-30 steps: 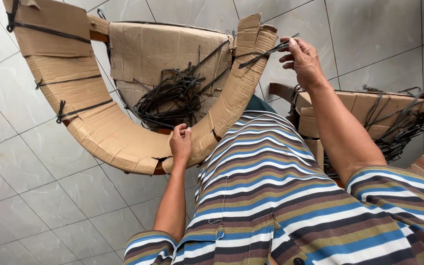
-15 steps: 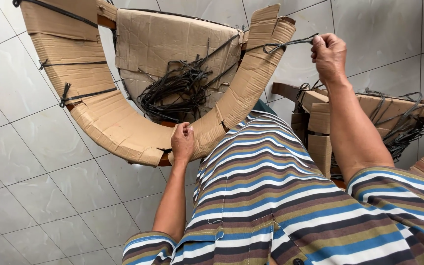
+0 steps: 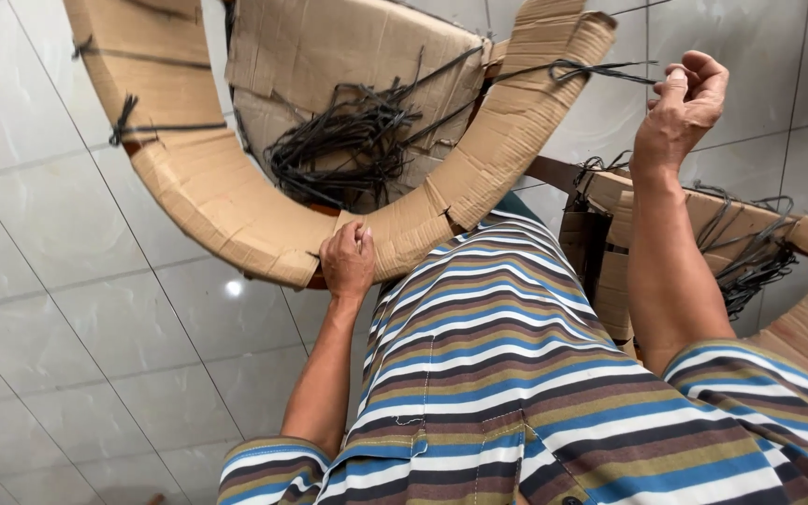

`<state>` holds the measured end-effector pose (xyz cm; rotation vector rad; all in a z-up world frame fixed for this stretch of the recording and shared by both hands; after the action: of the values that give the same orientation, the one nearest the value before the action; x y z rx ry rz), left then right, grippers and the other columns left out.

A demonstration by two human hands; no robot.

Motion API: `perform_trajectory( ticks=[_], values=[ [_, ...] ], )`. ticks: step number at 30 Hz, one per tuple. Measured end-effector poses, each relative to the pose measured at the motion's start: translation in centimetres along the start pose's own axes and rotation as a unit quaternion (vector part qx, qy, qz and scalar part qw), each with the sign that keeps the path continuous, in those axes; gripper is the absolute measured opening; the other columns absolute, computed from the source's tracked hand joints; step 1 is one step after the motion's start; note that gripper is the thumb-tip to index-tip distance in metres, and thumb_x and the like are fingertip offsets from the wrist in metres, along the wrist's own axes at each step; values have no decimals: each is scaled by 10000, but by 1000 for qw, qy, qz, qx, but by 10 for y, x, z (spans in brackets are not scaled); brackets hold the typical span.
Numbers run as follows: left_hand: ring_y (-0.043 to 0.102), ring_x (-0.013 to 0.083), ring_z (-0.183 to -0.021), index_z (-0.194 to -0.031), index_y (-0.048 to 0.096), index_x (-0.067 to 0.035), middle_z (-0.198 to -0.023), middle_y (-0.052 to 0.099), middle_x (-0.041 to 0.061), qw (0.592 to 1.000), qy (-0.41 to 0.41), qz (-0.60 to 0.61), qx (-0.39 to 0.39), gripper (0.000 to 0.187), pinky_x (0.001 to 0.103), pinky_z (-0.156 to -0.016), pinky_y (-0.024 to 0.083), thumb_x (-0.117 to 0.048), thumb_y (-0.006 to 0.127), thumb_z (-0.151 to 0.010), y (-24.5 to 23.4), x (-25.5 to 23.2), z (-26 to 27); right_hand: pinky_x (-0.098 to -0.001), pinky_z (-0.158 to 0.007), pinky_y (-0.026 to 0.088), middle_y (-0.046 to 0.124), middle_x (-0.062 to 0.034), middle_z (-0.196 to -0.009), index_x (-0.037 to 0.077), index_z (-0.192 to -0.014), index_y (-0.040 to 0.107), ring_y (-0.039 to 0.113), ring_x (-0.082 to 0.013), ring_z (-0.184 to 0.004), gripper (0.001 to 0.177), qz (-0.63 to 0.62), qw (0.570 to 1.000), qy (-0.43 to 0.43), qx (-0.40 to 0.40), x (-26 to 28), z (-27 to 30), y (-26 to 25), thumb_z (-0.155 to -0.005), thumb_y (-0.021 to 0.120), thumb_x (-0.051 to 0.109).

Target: Wrapping a wooden furniture frame with protective cardboard and securing it with black plastic ties.

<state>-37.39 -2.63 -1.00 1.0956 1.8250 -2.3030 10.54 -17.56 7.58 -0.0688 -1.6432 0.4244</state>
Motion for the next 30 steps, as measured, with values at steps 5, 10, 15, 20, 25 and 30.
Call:
perform_trajectory(
  ticks=[5,10,15,20,25,30],
  values=[
    [676,256,-815,-1032,714,-114,-913,753,33,998,-4,-29,-48,104,438,-918,476,-167,647,-972,-15,-25,-9,-309,-675,569,663,-165,-999,-30,-1197,612,655,-222,-804,159,37,955,-101,275,62,23,88,-1086,500,-15],
    [664,251,-787,-1014,724,-121,-874,748,32,995,-46,-62,-69,110,419,-936,471,-142,669,-921,-20,-34,-9,-323,-749,565,709,-138,-1168,46,-1231,693,648,-187,-883,248,211,833,8,511,31,33,220,-1051,541,124],
    [666,296,-795,-1001,728,-80,-881,748,74,991,-83,-83,-64,145,435,-823,504,-154,663,-895,-20,-35,-13,-319,-556,523,720,-87,-893,29,-1082,747,615,-157,-695,366,316,729,115,596,-109,38,319,-864,455,60],
    [646,313,-787,-1025,719,-58,-844,708,95,990,-96,-91,-49,177,440,-783,502,-129,652,-879,-26,-39,-19,-290,-575,498,661,-24,-788,93,-990,728,605,-135,-668,208,358,749,267,490,-183,37,358,-979,532,160],
    [640,313,-788,-1036,714,-40,-852,693,100,989,-115,-86,-39,191,432,-798,523,-95,635,-871,-30,-41,-26,-354,-586,395,525,36,-679,190,-709,515,489,-147,-618,488,468,716,214,471,-215,53,380,-1106,553,472],
    [644,304,-778,-1025,721,-30,-854,695,110,990,-107,-90,-25,201,423,-765,529,-87,618,-862,-31,-41,-30,-394,-489,363,617,12,-714,185,-667,584,535,-182,-577,423,496,742,203,404,-265,51,389,-1019,651,411]
  ],
)
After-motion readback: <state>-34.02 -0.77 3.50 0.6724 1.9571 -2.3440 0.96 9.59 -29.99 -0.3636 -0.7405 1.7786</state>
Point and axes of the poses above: each hand's wrist, its own z-axis away from the middle knuckle, its own y-axis out of the palm, x = y × z, the point moved 3 cm from there along -z, towards the middle knuckle
